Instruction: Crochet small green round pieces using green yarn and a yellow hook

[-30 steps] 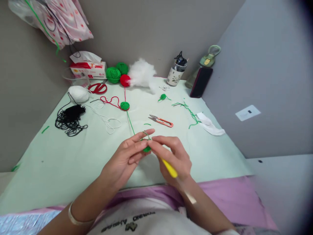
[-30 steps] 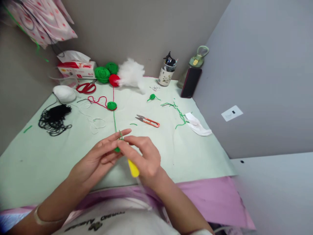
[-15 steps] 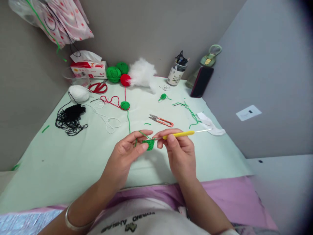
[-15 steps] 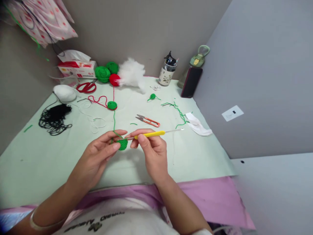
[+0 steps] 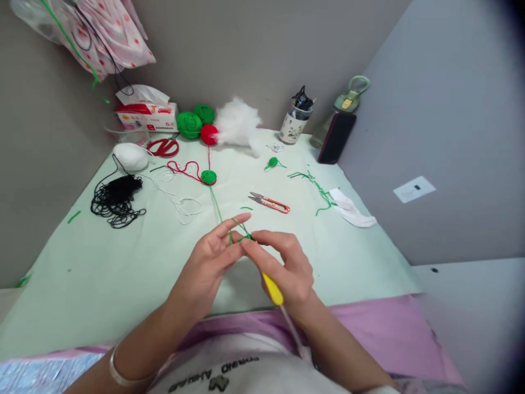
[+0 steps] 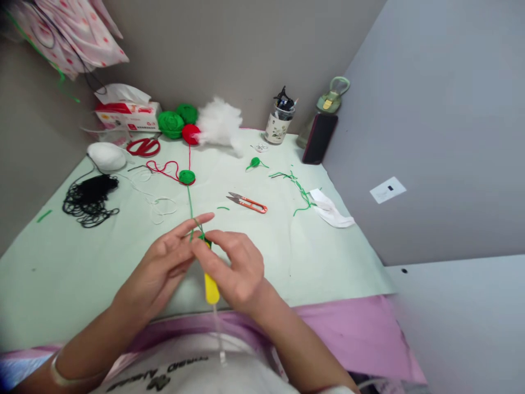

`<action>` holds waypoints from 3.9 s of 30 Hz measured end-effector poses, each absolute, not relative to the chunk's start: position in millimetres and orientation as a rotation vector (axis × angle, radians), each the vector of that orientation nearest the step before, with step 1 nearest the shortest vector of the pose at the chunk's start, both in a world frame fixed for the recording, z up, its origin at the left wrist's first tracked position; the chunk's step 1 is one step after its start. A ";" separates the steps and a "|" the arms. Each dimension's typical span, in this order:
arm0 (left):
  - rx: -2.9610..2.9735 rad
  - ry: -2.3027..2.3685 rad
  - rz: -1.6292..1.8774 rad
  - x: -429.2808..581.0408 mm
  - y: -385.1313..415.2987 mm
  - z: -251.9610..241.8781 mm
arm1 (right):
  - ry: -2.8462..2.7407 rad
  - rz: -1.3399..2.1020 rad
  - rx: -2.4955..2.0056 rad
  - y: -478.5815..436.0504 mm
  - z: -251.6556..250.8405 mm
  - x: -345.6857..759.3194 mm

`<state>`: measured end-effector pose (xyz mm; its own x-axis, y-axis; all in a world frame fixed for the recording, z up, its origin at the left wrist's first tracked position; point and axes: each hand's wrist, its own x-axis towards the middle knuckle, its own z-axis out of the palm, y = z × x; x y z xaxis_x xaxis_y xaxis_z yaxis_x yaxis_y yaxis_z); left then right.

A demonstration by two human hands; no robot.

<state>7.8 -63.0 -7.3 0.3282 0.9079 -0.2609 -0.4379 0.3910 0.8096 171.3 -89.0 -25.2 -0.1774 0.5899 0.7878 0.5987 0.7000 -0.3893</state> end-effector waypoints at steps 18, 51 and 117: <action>0.550 0.707 0.928 9.1 -59.0 -8.6 | -1.784 0.093 -0.933 -85.0 -24.7 172.2; 0.876 0.765 0.957 10.0 -64.4 -7.1 | -1.091 1.053 -0.899 -77.0 -14.9 172.1; 0.643 0.775 1.015 8.8 -61.4 -6.8 | -1.271 0.776 -0.937 -82.3 -14.0 172.1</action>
<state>8.8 -61.4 -6.8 0.3144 0.9124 -0.2620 -0.4937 0.3929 0.7758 172.1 -82.3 -14.0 0.1490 0.8900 0.4310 0.0236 0.4325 -0.9013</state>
